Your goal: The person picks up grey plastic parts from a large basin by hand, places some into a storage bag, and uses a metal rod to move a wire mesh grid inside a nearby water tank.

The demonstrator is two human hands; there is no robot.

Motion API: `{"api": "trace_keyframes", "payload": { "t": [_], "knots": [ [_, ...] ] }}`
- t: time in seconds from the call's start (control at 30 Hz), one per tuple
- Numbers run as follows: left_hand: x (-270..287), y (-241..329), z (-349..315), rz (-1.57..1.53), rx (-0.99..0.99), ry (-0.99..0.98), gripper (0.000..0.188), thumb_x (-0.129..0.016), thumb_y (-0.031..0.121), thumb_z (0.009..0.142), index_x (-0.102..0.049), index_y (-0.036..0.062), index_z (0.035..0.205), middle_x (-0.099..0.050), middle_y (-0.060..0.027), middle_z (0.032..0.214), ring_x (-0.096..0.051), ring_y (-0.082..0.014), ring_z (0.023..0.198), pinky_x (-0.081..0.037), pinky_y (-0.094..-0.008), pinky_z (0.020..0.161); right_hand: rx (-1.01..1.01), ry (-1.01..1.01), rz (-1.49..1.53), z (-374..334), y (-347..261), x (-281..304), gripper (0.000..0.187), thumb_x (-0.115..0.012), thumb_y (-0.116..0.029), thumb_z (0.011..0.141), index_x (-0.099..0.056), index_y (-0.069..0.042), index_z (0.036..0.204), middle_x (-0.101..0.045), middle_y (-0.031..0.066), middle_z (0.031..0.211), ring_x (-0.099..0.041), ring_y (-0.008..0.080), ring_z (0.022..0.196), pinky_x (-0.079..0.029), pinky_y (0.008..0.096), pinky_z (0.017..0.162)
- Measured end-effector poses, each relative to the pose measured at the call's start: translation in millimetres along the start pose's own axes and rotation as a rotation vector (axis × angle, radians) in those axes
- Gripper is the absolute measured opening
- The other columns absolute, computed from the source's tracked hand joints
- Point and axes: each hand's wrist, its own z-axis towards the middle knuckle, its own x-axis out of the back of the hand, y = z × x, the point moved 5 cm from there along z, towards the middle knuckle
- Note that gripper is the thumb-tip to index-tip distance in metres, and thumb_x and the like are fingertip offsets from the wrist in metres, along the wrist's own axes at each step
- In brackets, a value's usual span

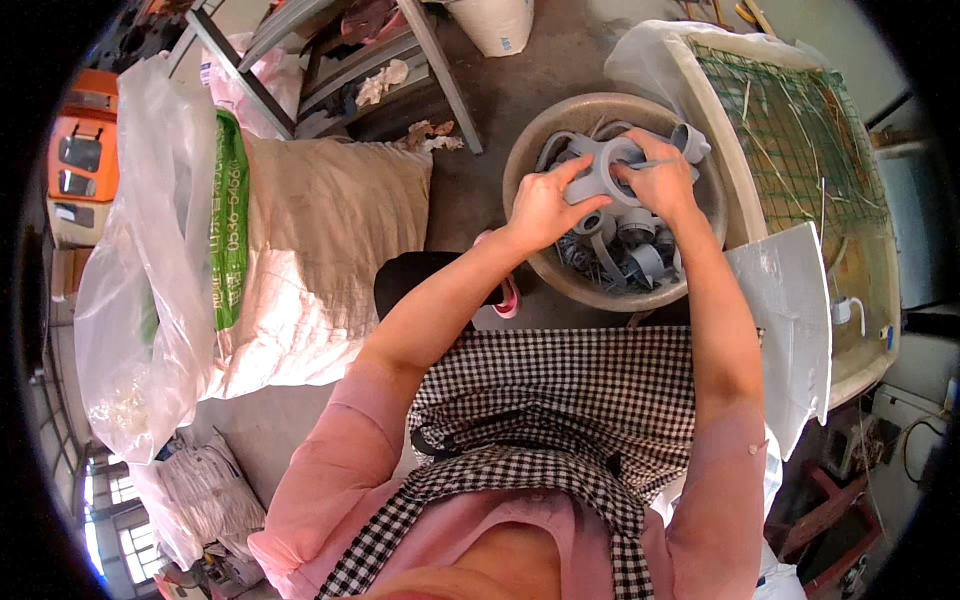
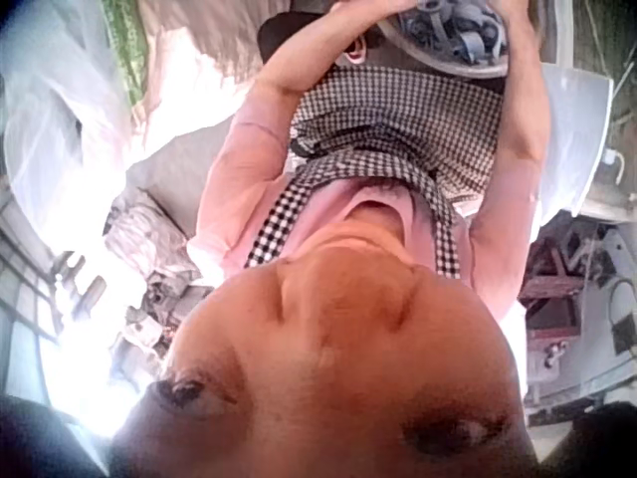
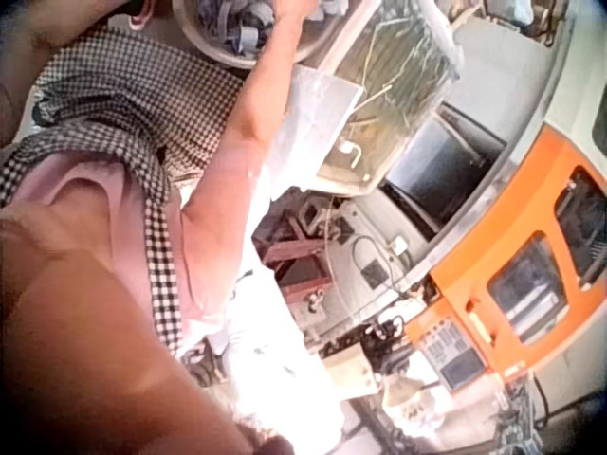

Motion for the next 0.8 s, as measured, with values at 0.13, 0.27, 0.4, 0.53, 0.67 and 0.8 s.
{"api": "trace_keyframes", "payload": {
  "t": [0.13, 0.27, 0.4, 0.53, 0.67, 0.8],
  "knots": [
    [-1.6, 3.4, -2.0, 0.063, 0.137, -0.142, 0.057, -0.077, 0.029, 0.068, -0.058, -0.0007, 0.112, -0.064, -0.0210, 0.088, -0.065, -0.0303, 0.076, -0.051, -0.0345, 0.068, -0.037, 0.005, -0.074, -2.7, 4.0, -3.8, 0.034, -0.072, -0.020, 0.066, -0.061, -0.011, 0.096, -0.065, 0.0137, 0.088, -0.060, 0.0341, 0.085, -0.047, 0.0398, 0.074],
    [-7.0, 0.3, -13.3, 0.094, -0.004, -0.019, 0.056, -0.077, 0.030, 0.067, -0.058, -0.0019, 0.110, -0.062, -0.0210, 0.075, -0.062, -0.0344, 0.064, -0.052, -0.0360, 0.058, -0.023, -0.029, -0.061, -7.5, 1.1, -7.5, 0.034, -0.072, -0.020, 0.066, -0.062, -0.011, 0.097, -0.065, 0.0146, 0.088, -0.060, 0.0345, 0.085, -0.047, 0.0398, 0.075],
    [-4.6, 1.1, -15.2, 0.128, -0.035, -0.032, 0.056, -0.076, 0.031, 0.068, -0.058, -0.0019, 0.109, -0.058, -0.0220, 0.064, -0.060, -0.0359, 0.057, -0.050, -0.0387, 0.054, -0.014, 0.020, -0.120, -5.0, 20.0, -19.4, 0.041, -0.073, -0.019, 0.064, -0.062, -0.010, 0.102, -0.064, 0.0170, 0.091, -0.060, 0.0345, 0.087, -0.046, 0.0410, 0.077],
    [7.1, -4.1, -14.6, 0.118, 0.032, -0.054, 0.054, -0.076, 0.032, 0.069, -0.059, -0.0018, 0.108, -0.058, -0.0223, 0.065, -0.061, -0.0340, 0.060, -0.050, -0.0376, 0.056, -0.026, -0.016, -0.053, -3.1, -2.3, -21.7, 0.036, -0.071, -0.019, 0.065, -0.060, -0.009, 0.098, -0.064, 0.0168, 0.090, -0.059, 0.0356, 0.086, -0.046, 0.0430, 0.075],
    [4.8, -3.5, 13.4, 0.128, 0.025, -0.041, 0.053, -0.074, 0.036, 0.070, -0.061, 0.0017, 0.108, -0.062, -0.0211, 0.078, -0.063, -0.0341, 0.071, -0.051, -0.0380, 0.063, 0.122, 0.001, 0.119, 7.6, 5.5, 5.7, 0.054, -0.073, -0.018, 0.066, -0.054, -0.009, 0.115, -0.056, 0.0156, 0.116, -0.052, 0.0314, 0.108, -0.040, 0.0374, 0.094],
    [-17.4, 15.1, 21.2, 0.155, 0.163, -0.196, 0.051, -0.069, 0.043, 0.073, -0.062, 0.0075, 0.109, -0.064, -0.0198, 0.089, -0.065, -0.0314, 0.078, -0.051, -0.0388, 0.069, 0.128, 0.068, 0.002, -10.0, 35.5, 25.5, 0.055, -0.075, -0.023, 0.067, -0.055, -0.007, 0.116, -0.054, 0.0168, 0.118, -0.050, 0.0307, 0.112, -0.039, 0.0397, 0.097]
  ]
}}
